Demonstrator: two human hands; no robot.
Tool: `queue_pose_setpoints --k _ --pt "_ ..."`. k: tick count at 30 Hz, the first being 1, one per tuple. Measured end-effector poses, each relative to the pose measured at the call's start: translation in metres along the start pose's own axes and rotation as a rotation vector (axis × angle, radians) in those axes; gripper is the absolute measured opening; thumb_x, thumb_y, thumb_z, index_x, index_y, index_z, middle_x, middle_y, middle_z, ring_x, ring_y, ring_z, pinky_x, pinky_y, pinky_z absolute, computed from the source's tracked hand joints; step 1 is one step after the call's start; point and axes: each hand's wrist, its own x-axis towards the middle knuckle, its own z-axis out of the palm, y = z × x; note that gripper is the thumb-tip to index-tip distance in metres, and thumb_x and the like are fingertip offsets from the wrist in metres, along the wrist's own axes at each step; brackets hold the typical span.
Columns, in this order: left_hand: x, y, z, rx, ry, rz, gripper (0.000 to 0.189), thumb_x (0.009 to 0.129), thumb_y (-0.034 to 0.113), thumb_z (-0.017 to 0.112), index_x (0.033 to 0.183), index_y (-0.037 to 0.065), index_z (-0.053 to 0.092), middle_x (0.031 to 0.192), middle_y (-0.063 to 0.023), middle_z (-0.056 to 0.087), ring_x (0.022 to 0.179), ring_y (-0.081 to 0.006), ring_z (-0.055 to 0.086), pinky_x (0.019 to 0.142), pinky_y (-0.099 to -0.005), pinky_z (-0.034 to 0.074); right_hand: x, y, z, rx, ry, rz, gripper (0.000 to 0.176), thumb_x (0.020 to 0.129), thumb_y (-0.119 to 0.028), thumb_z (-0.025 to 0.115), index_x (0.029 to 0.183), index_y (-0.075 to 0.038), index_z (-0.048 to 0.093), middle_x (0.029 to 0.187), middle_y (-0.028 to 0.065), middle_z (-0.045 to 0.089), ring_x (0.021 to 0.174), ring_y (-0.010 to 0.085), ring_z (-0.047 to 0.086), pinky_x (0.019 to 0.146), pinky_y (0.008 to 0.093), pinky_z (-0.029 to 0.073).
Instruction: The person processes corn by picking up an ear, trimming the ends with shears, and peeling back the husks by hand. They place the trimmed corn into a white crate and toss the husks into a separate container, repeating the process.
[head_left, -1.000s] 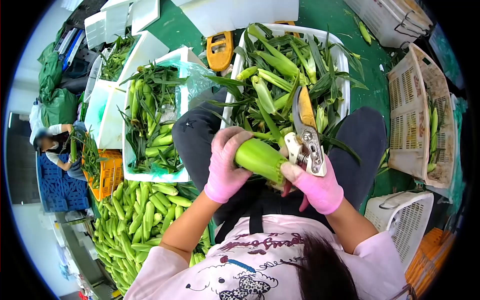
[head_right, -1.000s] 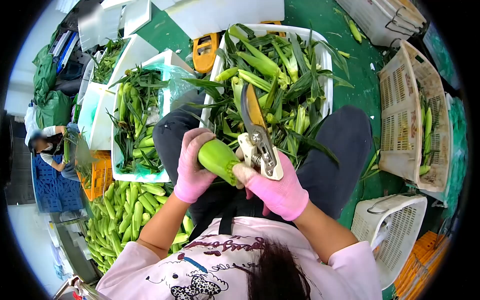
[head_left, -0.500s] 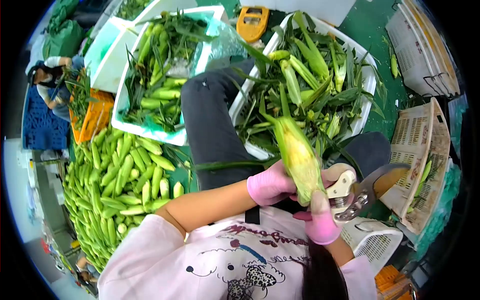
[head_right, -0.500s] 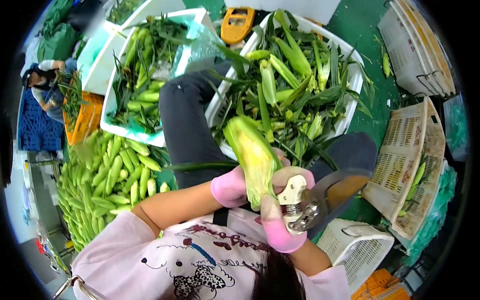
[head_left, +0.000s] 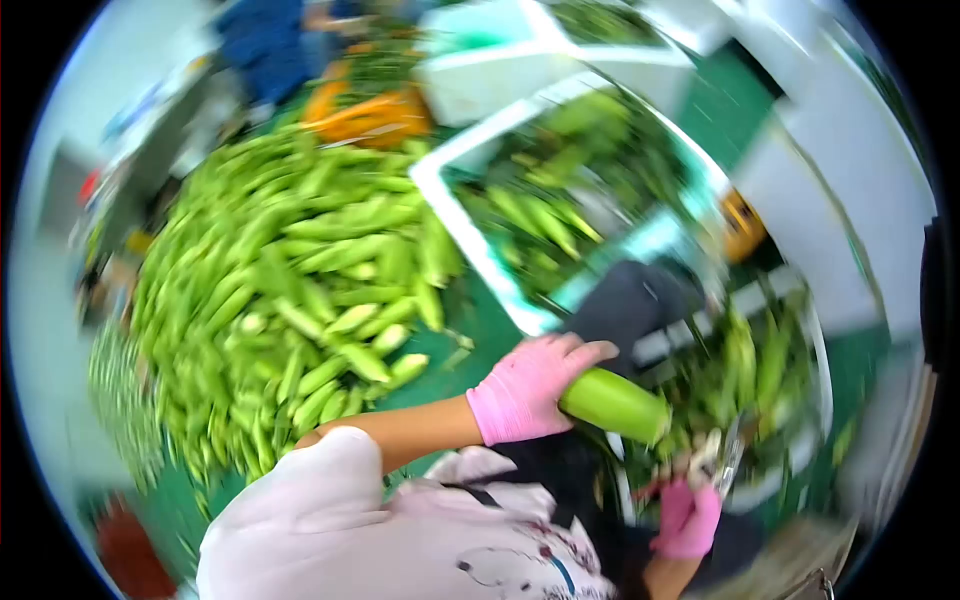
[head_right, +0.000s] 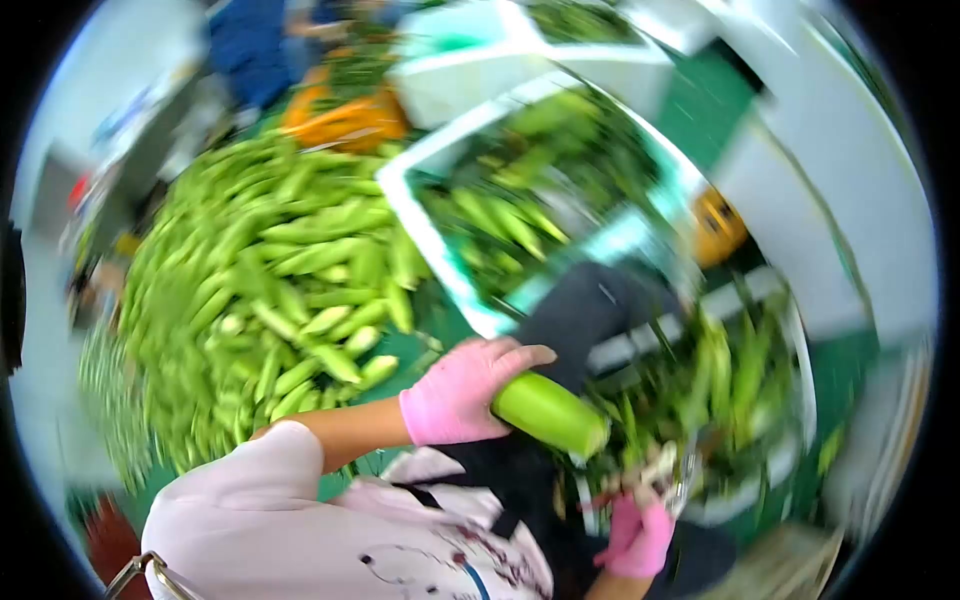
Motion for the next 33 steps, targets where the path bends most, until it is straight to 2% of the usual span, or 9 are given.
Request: queue_pose_setpoints --k 2,3,7,12,15,17,20,25,33 --pt "-0.033 -0.054 -0.035 -0.112 0.008 -0.456 0.075 0.071 0.021 0.077 0.138 0.011 0.045 0.109 -0.0205 0.066 0.100 -0.0401 0.065 0.088 -0.0453 0.052 0.023 0.024 -0.032 -0.018 -0.112 0.229 0.053 0.093 -0.029 0.057 0.141 -0.009 0.046 0.114 0.0067 0.061 0.102 0.0223 0.060 0.072 0.0480 0.059" --pt "-0.054 -0.080 -0.049 -0.066 0.001 -0.707 0.079 0.072 0.025 0.075 0.142 0.007 0.040 0.111 -0.0248 0.066 0.099 -0.0416 0.066 0.086 -0.0462 0.053 0.017 0.017 -0.011 -0.118 0.189 0.444 0.031 0.093 -0.032 0.061 0.105 -0.004 0.063 0.102 0.0097 0.067 0.095 0.0252 0.063 0.084 0.0360 0.050" --pt "-0.182 -0.291 -0.096 -0.588 0.416 -1.215 0.058 0.085 0.035 0.073 0.129 0.002 0.053 0.103 -0.0179 0.069 0.085 -0.0264 0.069 0.073 -0.0449 0.058 0.022 0.096 -0.099 -0.194 0.121 0.577 0.039 0.095 -0.035 0.060 0.118 -0.003 0.060 0.109 0.0089 0.067 0.103 0.0251 0.061 0.092 0.0439 0.049" --pt "-0.231 -0.423 -0.275 -1.369 1.722 -0.800 0.056 0.101 0.045 0.045 0.147 0.013 0.048 0.144 -0.0078 0.057 0.127 -0.0261 0.056 0.111 -0.0438 0.041 -0.014 0.079 -0.049 0.174 0.170 0.475 0.052 0.095 -0.032 0.057 0.139 -0.008 0.047 0.130 0.0116 0.059 0.120 0.0280 0.055 0.095 0.0515 0.051" --pt "-0.138 -0.409 -0.290 -1.236 1.765 -0.454 0.053 0.104 0.029 0.040 0.154 0.013 0.033 0.165 -0.0077 0.027 0.145 -0.0237 0.037 0.117 -0.0417 0.033 -0.031 0.060 -0.031 0.195 0.011 0.368 0.059 0.095 -0.034 0.057 0.146 -0.009 0.042 0.148 0.0143 0.049 0.137 0.0320 0.043 0.110 0.0550 0.038" --pt "-0.060 -0.451 -0.259 -0.453 1.123 -0.424 0.034 0.094 0.015 0.046 0.126 0.008 0.056 0.127 -0.0078 0.055 0.114 -0.0219 0.052 0.097 -0.0385 0.043 -0.037 0.067 -0.030 0.221 -0.011 0.283 0.060 0.091 -0.026 0.059 0.146 -0.007 0.042 0.141 0.0145 0.053 0.132 0.0316 0.048 0.110 0.0540 0.039" --pt "0.118 -0.324 -0.138 -0.402 0.489 -0.498 0.026 0.084 -0.001 0.051 0.103 0.004 0.068 0.092 -0.0055 0.068 0.088 -0.0178 0.063 0.081 -0.0321 0.052 -0.045 0.087 -0.037 0.250 0.053 0.278 0.063 0.093 -0.038 0.060 0.144 -0.005 0.042 0.145 0.0153 0.049 0.134 0.0301 0.045 0.113 0.0511 0.036" --pt "0.229 -0.309 0.062 0.910 -0.537 0.079 0.027 0.085 0.019 0.062 0.110 0.014 0.072 0.109 -0.0131 0.068 0.109 -0.0313 0.063 0.093 -0.0436 0.051 -0.049 0.094 -0.064 0.263 0.153 0.254 0.069 0.093 -0.048 0.062 0.141 -0.002 0.044 0.147 0.0169 0.046 0.137 0.0291 0.041 0.117 0.0477 0.030" --pt "0.244 -0.323 0.018 0.816 -0.328 0.337 0.014 0.086 0.015 0.063 0.097 0.009 0.068 0.097 -0.0135 0.066 0.097 -0.0309 0.066 0.087 -0.0410 0.053 -0.058 0.106 -0.089 0.379 0.173 0.251 0.066 0.089 -0.043 0.070 0.136 -0.002 0.050 0.146 0.0203 0.047 0.140 0.0314 0.040 0.123 0.0458 0.021"
